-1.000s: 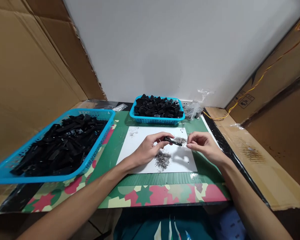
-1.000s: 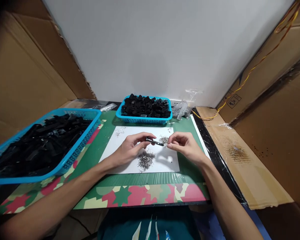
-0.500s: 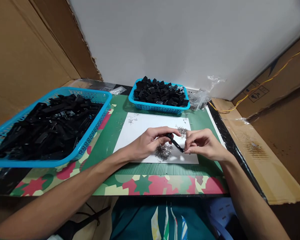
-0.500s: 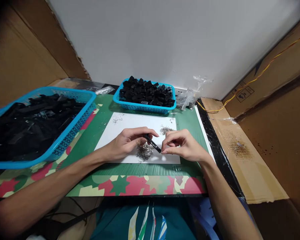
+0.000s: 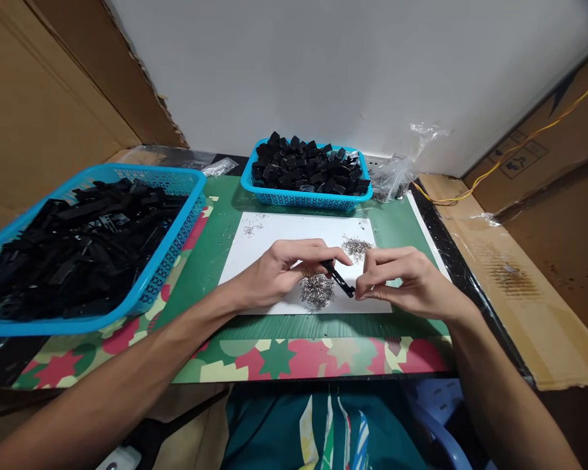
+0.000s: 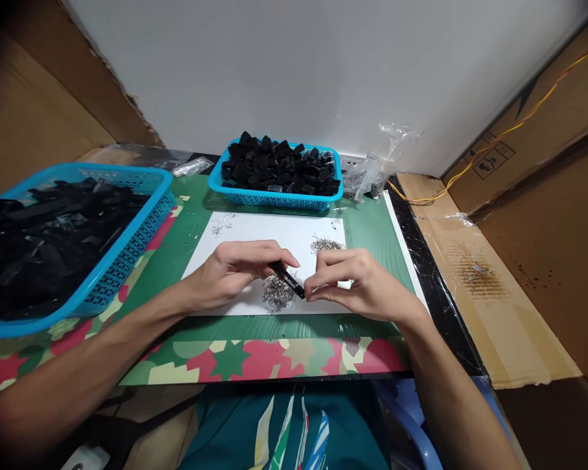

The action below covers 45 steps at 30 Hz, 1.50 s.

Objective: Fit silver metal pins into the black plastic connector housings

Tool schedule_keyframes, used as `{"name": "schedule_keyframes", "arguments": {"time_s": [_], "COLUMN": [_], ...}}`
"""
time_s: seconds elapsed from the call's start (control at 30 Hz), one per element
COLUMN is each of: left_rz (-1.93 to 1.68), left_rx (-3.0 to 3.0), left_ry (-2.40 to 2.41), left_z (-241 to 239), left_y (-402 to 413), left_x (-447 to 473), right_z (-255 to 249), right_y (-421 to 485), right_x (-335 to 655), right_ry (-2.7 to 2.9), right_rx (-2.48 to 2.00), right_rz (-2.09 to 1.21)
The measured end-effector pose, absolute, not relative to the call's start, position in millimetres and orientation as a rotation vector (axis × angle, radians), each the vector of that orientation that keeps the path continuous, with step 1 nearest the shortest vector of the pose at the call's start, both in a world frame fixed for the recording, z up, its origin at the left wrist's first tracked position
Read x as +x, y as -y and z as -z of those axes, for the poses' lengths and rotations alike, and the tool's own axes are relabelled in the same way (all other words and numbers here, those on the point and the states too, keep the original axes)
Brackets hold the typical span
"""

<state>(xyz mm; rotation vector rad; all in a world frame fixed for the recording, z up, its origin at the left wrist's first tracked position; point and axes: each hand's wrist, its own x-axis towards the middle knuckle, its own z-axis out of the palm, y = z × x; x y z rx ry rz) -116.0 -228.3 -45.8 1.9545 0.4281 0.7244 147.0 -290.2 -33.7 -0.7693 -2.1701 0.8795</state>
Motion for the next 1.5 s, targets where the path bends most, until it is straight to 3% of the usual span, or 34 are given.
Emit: {"name": "schedule_keyframes", "arguments": {"time_s": [1.0,1.5], "left_rz": [-0.627,-0.721], "left_rx": [1.925,2.136], "left_ry": [-0.342,-0.365], "left_z": [46.3,66.9], "left_y": [229.7,229.3], "left_x": [-113.4,-110.4], "right_z": [5.9,16.2], "right_y": [280.0,283.5], "right_x": [140.2,152.0], "right_ry": [2.481,2.446], "right_rx": [-0.845,-1.249], "right_rz": [-1.011,-0.893]}}
